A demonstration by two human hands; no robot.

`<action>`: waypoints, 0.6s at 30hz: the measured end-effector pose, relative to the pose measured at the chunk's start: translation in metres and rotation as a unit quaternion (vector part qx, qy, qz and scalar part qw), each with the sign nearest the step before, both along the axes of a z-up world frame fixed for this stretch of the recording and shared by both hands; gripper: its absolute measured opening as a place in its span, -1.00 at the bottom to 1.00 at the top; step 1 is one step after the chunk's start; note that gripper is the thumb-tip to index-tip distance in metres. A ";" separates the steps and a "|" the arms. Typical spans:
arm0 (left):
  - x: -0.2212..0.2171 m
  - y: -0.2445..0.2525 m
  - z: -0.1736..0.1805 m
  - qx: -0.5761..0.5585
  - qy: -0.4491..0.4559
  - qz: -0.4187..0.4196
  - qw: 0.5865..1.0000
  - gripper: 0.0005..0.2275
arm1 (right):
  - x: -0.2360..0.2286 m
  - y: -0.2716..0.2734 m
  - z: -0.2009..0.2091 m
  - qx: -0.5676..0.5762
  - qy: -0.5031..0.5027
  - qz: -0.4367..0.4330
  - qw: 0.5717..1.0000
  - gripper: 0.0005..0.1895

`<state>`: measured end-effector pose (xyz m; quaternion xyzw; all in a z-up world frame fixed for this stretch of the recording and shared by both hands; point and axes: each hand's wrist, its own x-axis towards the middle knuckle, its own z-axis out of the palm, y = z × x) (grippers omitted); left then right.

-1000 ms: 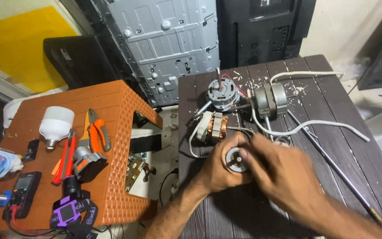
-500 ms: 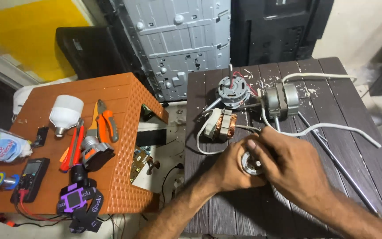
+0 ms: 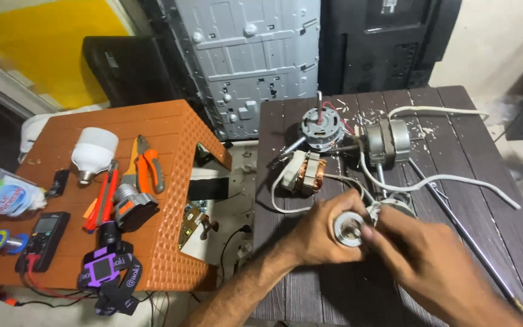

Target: The person uses a small metal tool to scrape and clean the interior of a cylindrical electrical component held in their left hand. They repeatedly rotate the component and scrape its inner surface while working at a cluttered table with other disassembled parts and tools nearby.

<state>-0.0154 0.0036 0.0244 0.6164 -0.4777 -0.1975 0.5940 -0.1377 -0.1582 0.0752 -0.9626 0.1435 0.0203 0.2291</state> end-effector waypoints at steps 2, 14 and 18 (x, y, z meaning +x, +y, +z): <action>0.007 -0.005 -0.018 -0.053 -0.003 -0.009 0.999 -0.71 | -0.008 -0.013 -0.007 -0.029 0.049 0.002 0.998 -0.60; 0.009 -0.003 -0.014 -0.063 0.018 0.048 0.997 -0.76 | -0.010 -0.041 0.004 0.504 -0.109 -0.122 0.848 -0.81; 0.008 -0.002 -0.009 -0.065 -0.004 0.051 0.997 -0.78 | -0.007 -0.041 -0.002 0.614 -0.052 -0.191 0.764 -0.85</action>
